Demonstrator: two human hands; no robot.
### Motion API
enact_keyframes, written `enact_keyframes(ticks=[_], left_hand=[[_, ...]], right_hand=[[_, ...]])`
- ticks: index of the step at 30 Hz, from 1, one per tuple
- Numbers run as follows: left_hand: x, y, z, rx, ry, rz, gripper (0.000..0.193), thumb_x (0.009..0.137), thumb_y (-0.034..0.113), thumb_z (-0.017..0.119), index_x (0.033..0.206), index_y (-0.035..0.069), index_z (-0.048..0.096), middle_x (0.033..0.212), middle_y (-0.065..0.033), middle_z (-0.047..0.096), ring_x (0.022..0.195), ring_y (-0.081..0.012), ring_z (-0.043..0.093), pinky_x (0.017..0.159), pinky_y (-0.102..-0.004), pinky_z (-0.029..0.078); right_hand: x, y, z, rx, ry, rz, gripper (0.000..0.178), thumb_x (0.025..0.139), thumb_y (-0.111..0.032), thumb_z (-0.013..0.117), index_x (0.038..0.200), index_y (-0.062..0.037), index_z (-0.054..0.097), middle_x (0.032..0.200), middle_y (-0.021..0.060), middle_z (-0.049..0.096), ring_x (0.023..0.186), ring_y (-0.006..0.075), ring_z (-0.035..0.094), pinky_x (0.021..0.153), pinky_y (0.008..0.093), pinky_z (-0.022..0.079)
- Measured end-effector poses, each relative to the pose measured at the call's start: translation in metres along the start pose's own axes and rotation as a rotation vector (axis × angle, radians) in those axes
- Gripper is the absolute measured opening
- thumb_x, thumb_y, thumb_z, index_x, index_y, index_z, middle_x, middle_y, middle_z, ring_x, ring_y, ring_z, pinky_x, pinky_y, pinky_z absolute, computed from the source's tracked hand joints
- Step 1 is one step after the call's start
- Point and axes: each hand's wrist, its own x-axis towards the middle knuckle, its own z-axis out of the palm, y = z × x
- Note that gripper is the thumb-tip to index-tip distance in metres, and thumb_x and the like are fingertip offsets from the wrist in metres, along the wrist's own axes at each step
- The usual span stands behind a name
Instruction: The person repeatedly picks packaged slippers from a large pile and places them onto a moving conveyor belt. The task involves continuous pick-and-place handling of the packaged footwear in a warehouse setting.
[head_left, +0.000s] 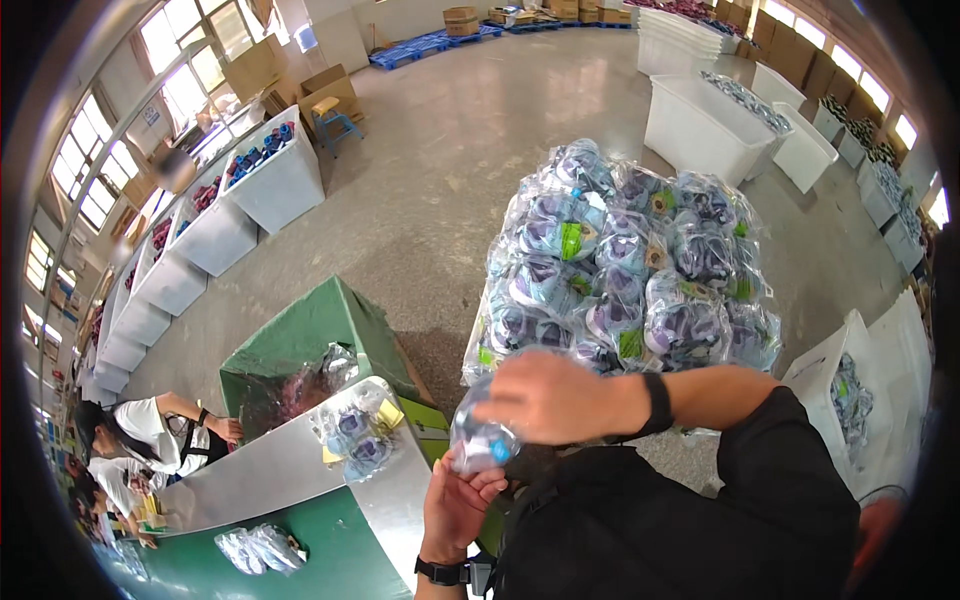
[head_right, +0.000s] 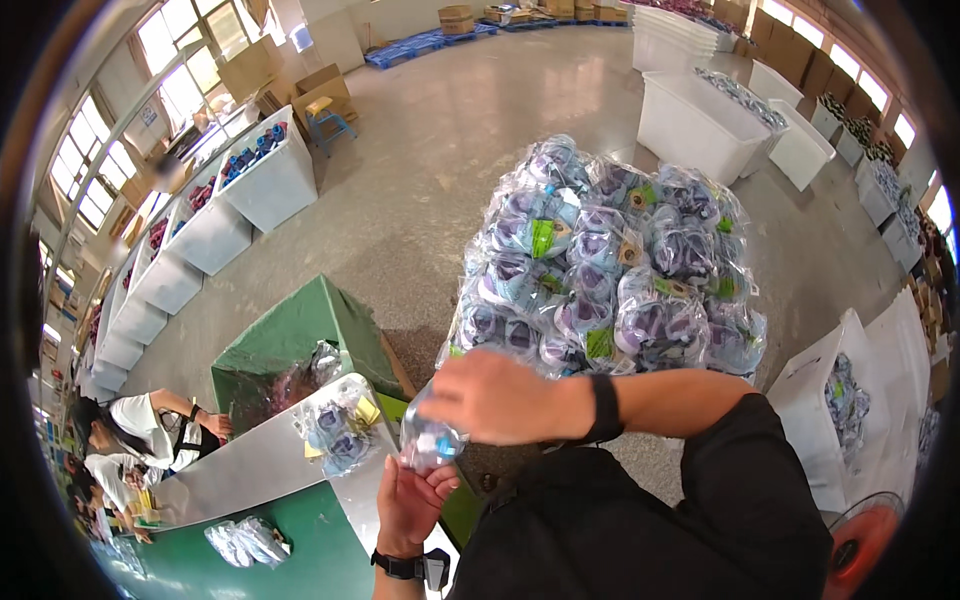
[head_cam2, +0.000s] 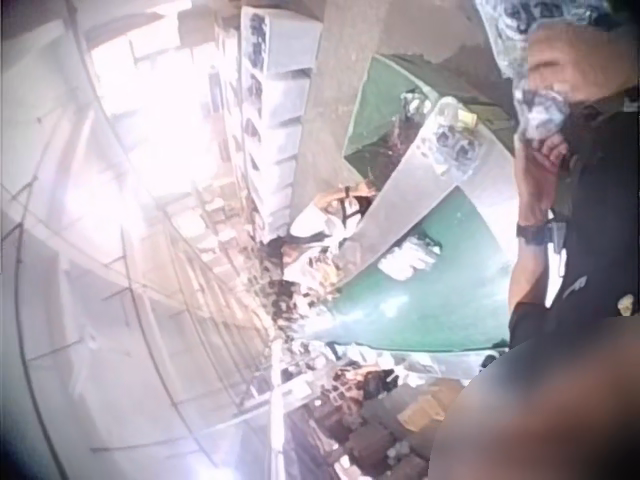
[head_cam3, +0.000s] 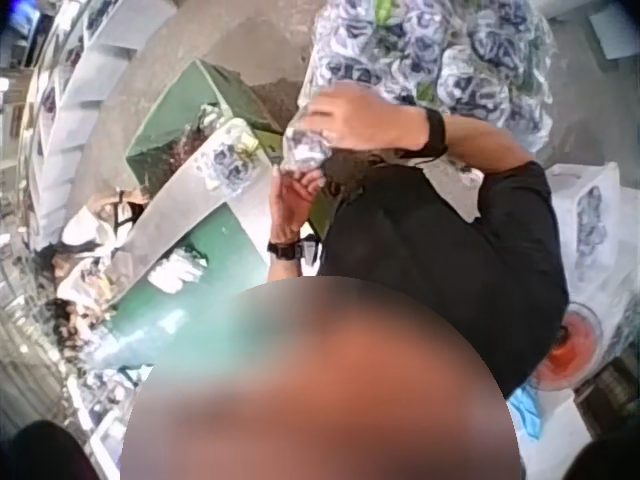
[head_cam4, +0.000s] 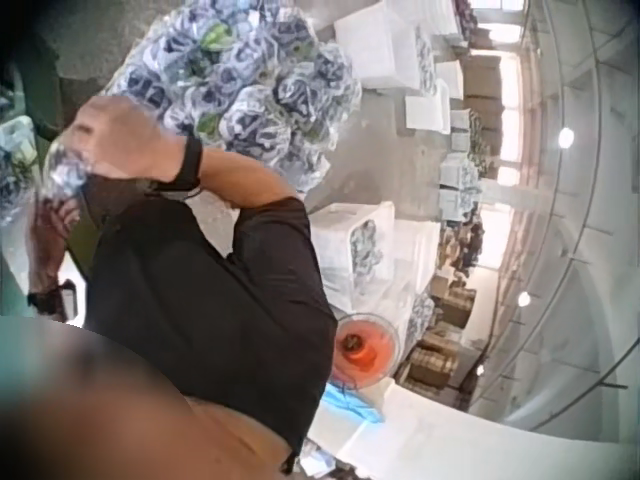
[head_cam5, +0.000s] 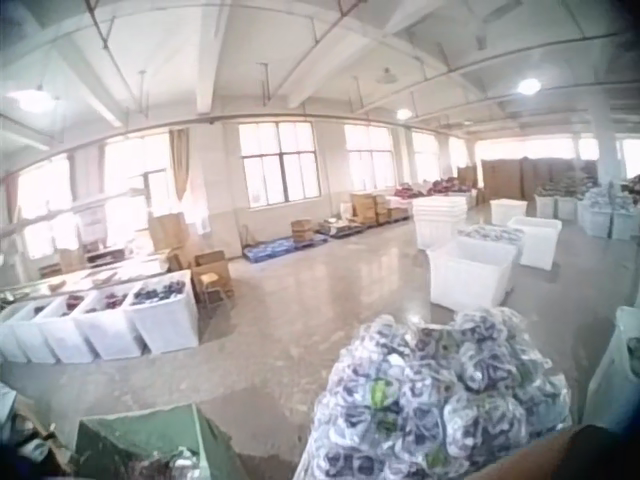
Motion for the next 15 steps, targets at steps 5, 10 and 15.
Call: enact_keyframes(ticks=[5,10,15], left_hand=[[-0.018,0.007,-0.027,0.158,0.183,0.168,0.044,0.109,0.032,0.056,0.139,0.0,0.054,0.117,-0.0199,0.071,0.107,-0.0333,0.071,0.096,-0.0456,0.06],[-0.049,0.015,-0.085,0.239,0.402,0.315,0.04,0.108,0.027,0.058,0.139,0.001,0.055,0.112,-0.0156,0.071,0.101,-0.0292,0.072,0.09,-0.0419,0.061],[-0.086,0.017,-0.167,0.0,0.73,0.363,0.036,0.105,0.027,0.062,0.132,0.004,0.062,0.105,-0.0082,0.07,0.094,-0.0249,0.07,0.087,-0.0382,0.061]], right_hand=[[-0.005,0.058,-0.067,0.006,0.189,0.2,0.048,0.07,-0.004,0.081,0.117,-0.0101,0.073,0.109,0.0107,0.066,0.103,0.0311,0.064,0.092,0.0416,0.053],[-0.026,0.108,-0.061,-0.276,0.323,0.288,0.049,0.072,0.003,0.079,0.12,-0.0065,0.071,0.113,0.0107,0.064,0.106,0.0324,0.061,0.095,0.0439,0.051],[-0.077,0.126,0.008,-0.143,-0.09,0.535,0.051,0.076,-0.004,0.081,0.126,-0.0065,0.068,0.125,0.0142,0.062,0.118,0.0366,0.059,0.104,0.0464,0.048]])
